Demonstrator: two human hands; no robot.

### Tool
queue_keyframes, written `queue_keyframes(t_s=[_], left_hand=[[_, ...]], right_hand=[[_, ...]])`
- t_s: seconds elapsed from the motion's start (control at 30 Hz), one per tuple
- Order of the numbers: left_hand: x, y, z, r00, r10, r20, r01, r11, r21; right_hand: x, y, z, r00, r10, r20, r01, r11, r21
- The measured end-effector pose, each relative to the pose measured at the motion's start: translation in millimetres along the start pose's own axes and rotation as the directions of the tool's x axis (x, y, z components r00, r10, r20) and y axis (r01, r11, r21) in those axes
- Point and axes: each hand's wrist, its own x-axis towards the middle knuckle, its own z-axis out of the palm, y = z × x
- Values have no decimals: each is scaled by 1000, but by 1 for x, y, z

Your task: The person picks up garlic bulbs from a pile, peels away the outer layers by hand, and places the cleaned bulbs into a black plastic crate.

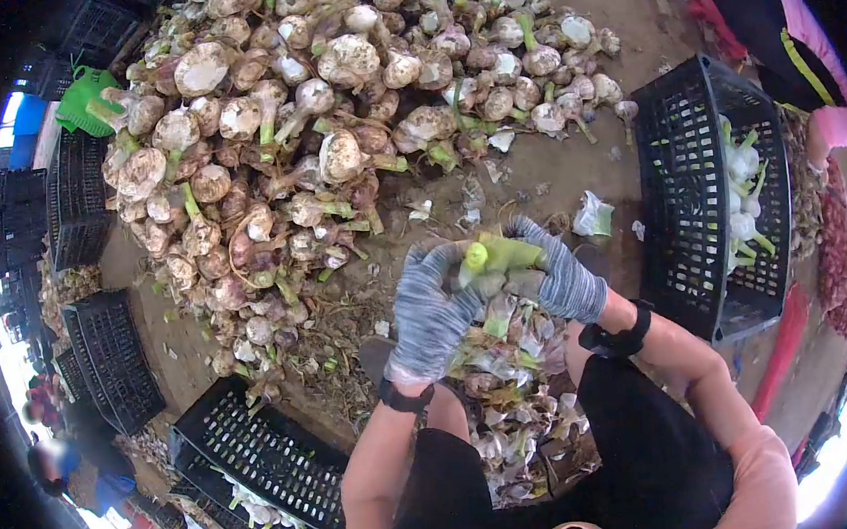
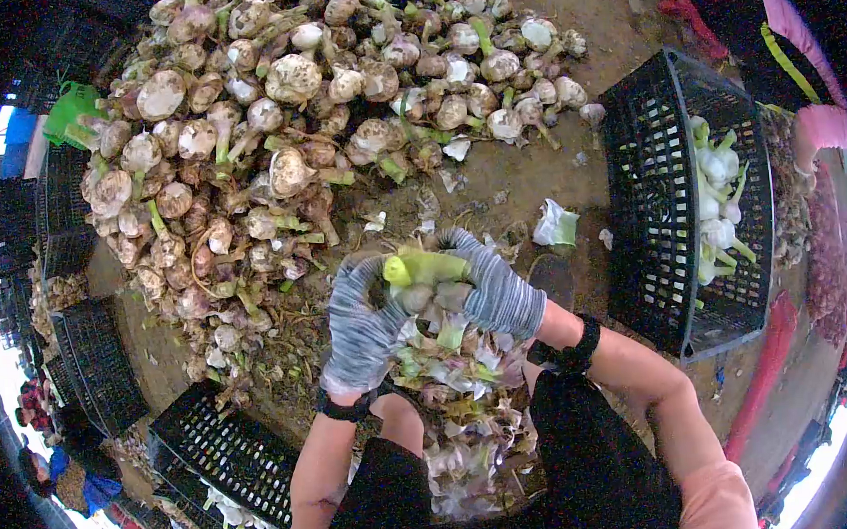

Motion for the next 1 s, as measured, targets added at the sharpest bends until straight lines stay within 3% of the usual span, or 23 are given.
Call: queue_keyframes(t_s=[0.03, 0.1, 0.13, 0.23, 0.33, 0.43, 0.53, 0.63, 0.7, 0.77, 0.9, 1.0], left_hand=[[0, -3, 1, 992, -123, 15, 124, 967, -221], [0, -9, 3, 933, -337, 125, 341, 719, -606], [-1, -5, 2, 926, -358, 118, 349, 697, -626], [-2, -13, -3, 947, -297, 119, 306, 730, -611], [-4, -17, -6, 929, -338, 151, 349, 666, -659], [-5, -19, -5, 926, -350, 141, 344, 631, -695], [-8, -23, -2, 914, -370, 167, 356, 531, -769], [-9, -27, 1, 919, -332, 213, 337, 382, -861], [-8, -34, 6, 941, -241, 237, 301, 277, -912], [-8, -32, 6, 931, -214, 296, 328, 131, -936], [-9, -35, 11, 911, -264, 317, 285, -152, -946], [-11, -53, 14, 880, -322, 349, 212, -391, -896]], right_hand=[[1, -3, -3, 995, 98, 35, -98, 995, 9], [3, -8, -15, 952, 289, 106, -292, 956, 16], [4, -8, -15, 964, 233, 126, -238, 971, 22], [2, 1, -15, 960, 260, 101, -266, 962, 60], [8, 2, -9, 981, 161, 112, -181, 963, 202], [4, -1, -14, 958, 262, 119, -285, 917, 279], [2, 12, -14, 943, 297, 153, -318, 653, 687], [5, -6, -15, 876, 392, 280, -430, 372, 823], [6, -6, -12, 905, 403, 136, -402, 705, 585], [8, -5, -21, 822, 359, 443, -520, 155, 840], [5, -5, -21, 758, 614, 218, -532, 390, 751], [-13, -2, -37, 788, 551, 275, -616, 710, 341]])
